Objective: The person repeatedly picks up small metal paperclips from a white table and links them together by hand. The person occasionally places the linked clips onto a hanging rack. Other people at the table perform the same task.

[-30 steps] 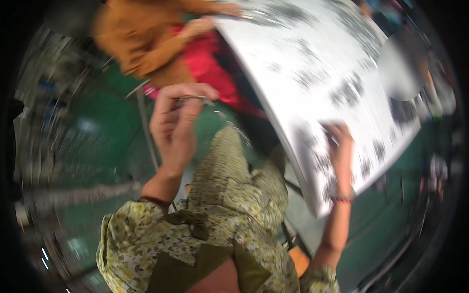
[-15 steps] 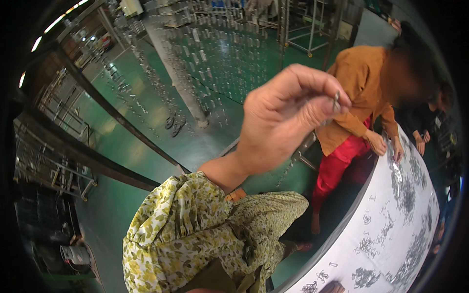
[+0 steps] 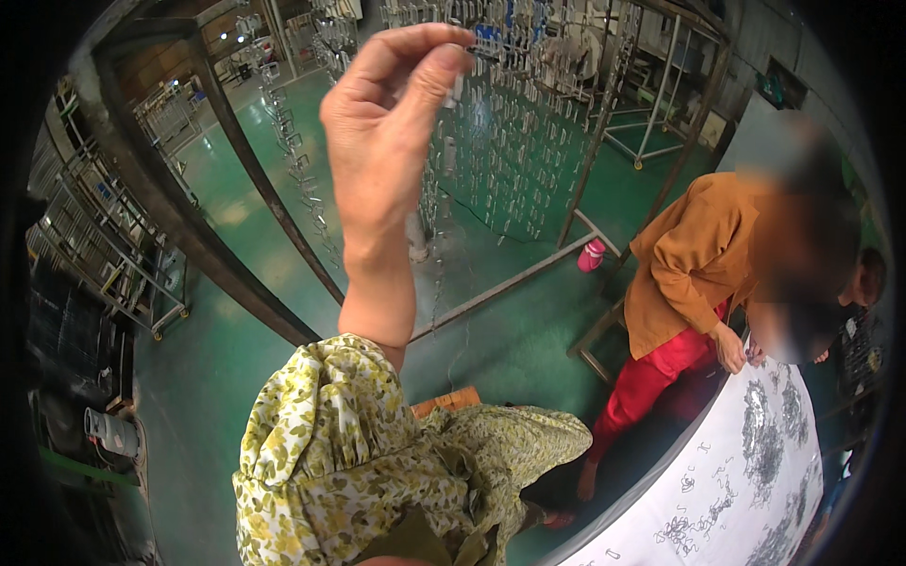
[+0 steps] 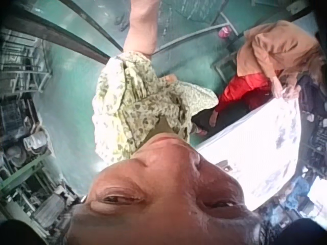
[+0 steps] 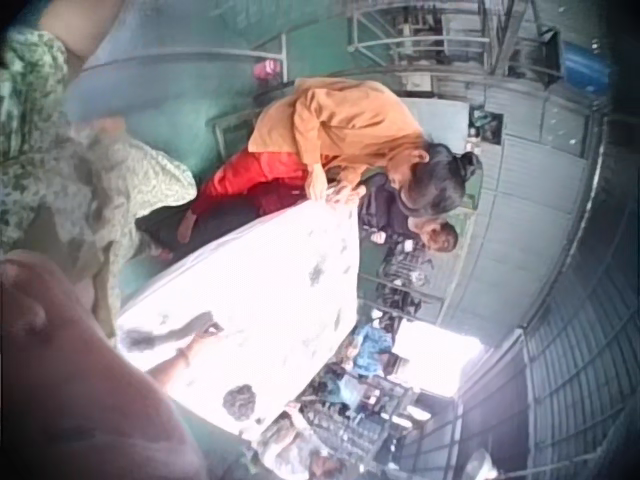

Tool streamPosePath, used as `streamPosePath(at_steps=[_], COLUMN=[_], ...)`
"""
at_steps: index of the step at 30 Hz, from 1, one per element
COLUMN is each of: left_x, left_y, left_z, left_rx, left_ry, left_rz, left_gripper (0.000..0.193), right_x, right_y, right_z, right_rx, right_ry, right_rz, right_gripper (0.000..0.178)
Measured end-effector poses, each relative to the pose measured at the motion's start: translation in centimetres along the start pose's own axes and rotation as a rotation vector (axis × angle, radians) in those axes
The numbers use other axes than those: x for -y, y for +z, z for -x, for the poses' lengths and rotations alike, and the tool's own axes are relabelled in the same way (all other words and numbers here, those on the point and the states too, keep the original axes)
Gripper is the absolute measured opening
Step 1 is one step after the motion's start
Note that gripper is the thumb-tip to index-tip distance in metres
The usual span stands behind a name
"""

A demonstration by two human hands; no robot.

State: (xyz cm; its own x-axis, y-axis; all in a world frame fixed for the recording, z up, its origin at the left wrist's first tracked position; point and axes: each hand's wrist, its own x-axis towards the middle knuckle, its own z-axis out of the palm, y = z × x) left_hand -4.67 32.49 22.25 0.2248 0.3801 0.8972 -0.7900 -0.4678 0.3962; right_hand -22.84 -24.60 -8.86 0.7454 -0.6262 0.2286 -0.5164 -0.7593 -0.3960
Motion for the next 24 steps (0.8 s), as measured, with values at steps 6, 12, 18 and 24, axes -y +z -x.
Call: streamPosePath(at_steps=[6,12,18,24], left_x=[-0.8,-1.3,-0.2,-0.6], left_y=[-4.6,-8.5,-11.3,-13.0], left_z=[-2.8,-5.2,-8.8,-12.1], left_rx=[-0.147,-0.253,-0.367,-0.463], left_ry=[0.026,0.051,0.23,0.242], left_rz=[-0.296,-0.553,-0.67,-0.762], left_gripper=[0.013,0.019,0.018,0.019], right_x=[0.9,1.8,2.0,1.3], right_y=[0.4,0.9,1.0,1.5], right_z=[-0.3,-0.7,-1.3,-2.0], right_rx=[-0.024,-0.028,-0.027,-0.003], right_ry=[0.044,0.074,0.088,0.102], right_rz=[-0.053,-0.093,-0.111,-0.144], right_gripper=[0.036,0.04,0.044,0.048])
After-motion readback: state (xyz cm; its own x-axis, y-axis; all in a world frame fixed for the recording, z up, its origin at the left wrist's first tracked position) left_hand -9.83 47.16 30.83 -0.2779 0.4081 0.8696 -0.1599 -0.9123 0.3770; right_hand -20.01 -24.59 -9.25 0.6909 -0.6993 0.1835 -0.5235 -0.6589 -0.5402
